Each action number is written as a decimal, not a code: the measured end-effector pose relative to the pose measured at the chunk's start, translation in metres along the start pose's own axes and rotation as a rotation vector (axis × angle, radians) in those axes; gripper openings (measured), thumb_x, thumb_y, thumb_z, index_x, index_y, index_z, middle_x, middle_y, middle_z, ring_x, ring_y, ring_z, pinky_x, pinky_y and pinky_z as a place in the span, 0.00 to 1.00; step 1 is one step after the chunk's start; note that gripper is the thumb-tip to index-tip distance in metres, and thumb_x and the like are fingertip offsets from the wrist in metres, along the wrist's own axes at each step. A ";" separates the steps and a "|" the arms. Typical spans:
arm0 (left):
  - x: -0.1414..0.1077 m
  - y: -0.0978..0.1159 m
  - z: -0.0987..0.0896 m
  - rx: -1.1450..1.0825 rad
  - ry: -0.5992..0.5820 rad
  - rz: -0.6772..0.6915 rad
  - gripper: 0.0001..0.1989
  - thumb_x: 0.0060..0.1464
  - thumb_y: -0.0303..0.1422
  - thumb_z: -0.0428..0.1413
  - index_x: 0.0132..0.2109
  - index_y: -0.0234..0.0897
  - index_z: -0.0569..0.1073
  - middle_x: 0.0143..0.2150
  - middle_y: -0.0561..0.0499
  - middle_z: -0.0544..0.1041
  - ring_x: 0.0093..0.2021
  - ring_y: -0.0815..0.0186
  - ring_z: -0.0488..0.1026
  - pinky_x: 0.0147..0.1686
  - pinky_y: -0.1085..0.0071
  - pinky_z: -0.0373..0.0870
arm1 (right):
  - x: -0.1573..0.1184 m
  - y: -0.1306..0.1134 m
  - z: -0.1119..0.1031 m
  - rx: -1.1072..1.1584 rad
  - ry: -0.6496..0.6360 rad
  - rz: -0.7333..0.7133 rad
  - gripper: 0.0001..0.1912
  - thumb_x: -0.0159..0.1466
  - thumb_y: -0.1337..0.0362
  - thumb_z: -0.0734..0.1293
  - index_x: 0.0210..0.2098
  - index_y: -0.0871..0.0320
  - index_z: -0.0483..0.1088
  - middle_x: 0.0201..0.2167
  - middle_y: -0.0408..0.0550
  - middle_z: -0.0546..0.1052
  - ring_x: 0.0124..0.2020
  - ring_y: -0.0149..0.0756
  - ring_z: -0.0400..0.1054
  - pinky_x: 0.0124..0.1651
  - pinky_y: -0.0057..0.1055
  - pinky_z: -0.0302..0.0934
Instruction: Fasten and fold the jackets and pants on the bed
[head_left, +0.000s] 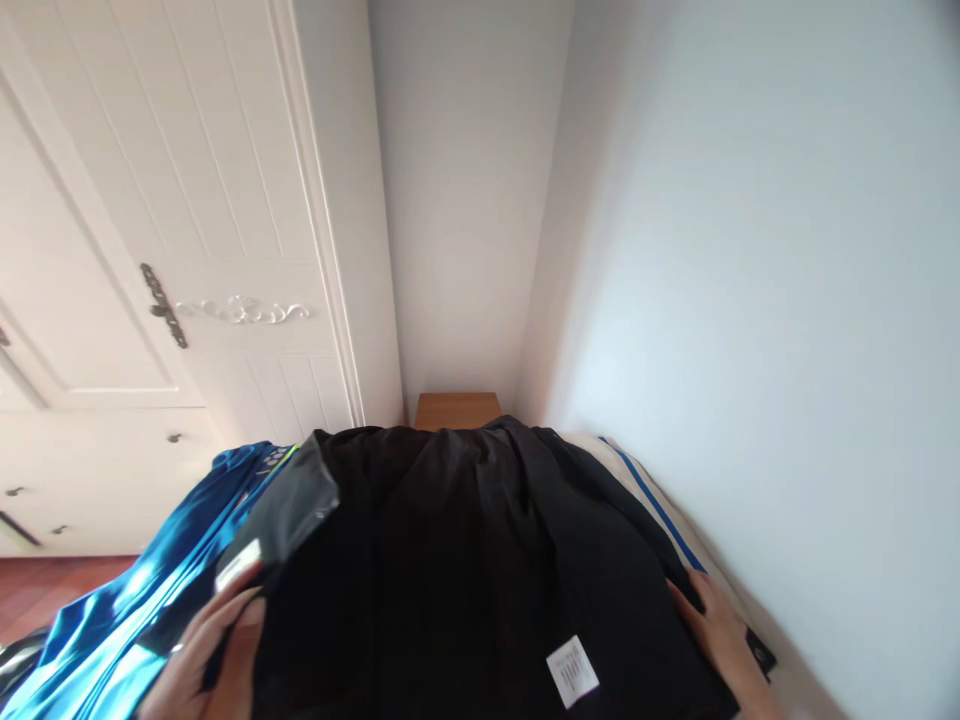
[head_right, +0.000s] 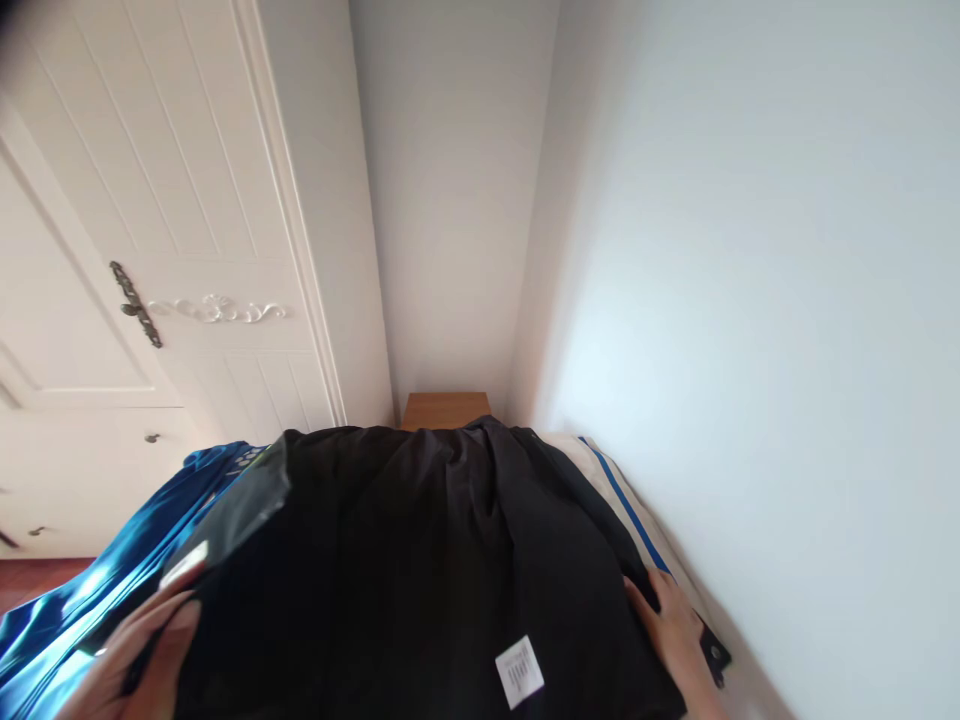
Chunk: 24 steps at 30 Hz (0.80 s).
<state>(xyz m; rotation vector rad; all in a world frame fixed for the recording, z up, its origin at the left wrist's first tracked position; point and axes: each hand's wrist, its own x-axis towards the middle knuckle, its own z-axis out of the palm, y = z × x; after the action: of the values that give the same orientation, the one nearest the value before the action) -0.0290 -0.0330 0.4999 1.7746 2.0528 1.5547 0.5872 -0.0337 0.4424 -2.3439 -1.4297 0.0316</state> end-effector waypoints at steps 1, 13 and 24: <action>-0.008 0.008 0.009 -0.002 -0.029 0.067 0.12 0.63 0.39 0.51 0.48 0.42 0.75 0.56 0.48 0.78 0.55 0.53 0.75 0.54 0.56 0.70 | 0.002 -0.002 0.002 -0.031 -0.008 0.015 0.32 0.59 0.41 0.54 0.47 0.57 0.72 0.52 0.61 0.76 0.57 0.58 0.69 0.58 0.56 0.62; -0.112 0.022 0.091 0.068 -0.242 0.273 0.10 0.62 0.29 0.50 0.43 0.43 0.76 0.50 0.48 0.81 0.53 0.57 0.77 0.48 0.60 0.71 | 0.017 -0.045 -0.034 -0.195 -0.159 -0.043 0.27 0.58 0.44 0.56 0.40 0.55 0.77 0.40 0.59 0.82 0.46 0.59 0.75 0.48 0.52 0.67; -0.106 0.013 0.086 0.020 -0.439 0.193 0.13 0.63 0.33 0.52 0.50 0.43 0.76 0.53 0.46 0.79 0.56 0.54 0.75 0.51 0.56 0.70 | -0.020 -0.172 -0.133 0.242 0.071 -0.016 0.26 0.57 0.42 0.65 0.43 0.55 0.76 0.42 0.54 0.82 0.47 0.52 0.76 0.49 0.42 0.69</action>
<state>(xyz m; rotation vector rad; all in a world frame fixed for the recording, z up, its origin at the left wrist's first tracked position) 0.0678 -0.0593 0.4059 2.1388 1.7384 1.0469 0.4604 -0.0238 0.6204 -2.1163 -1.3312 0.1090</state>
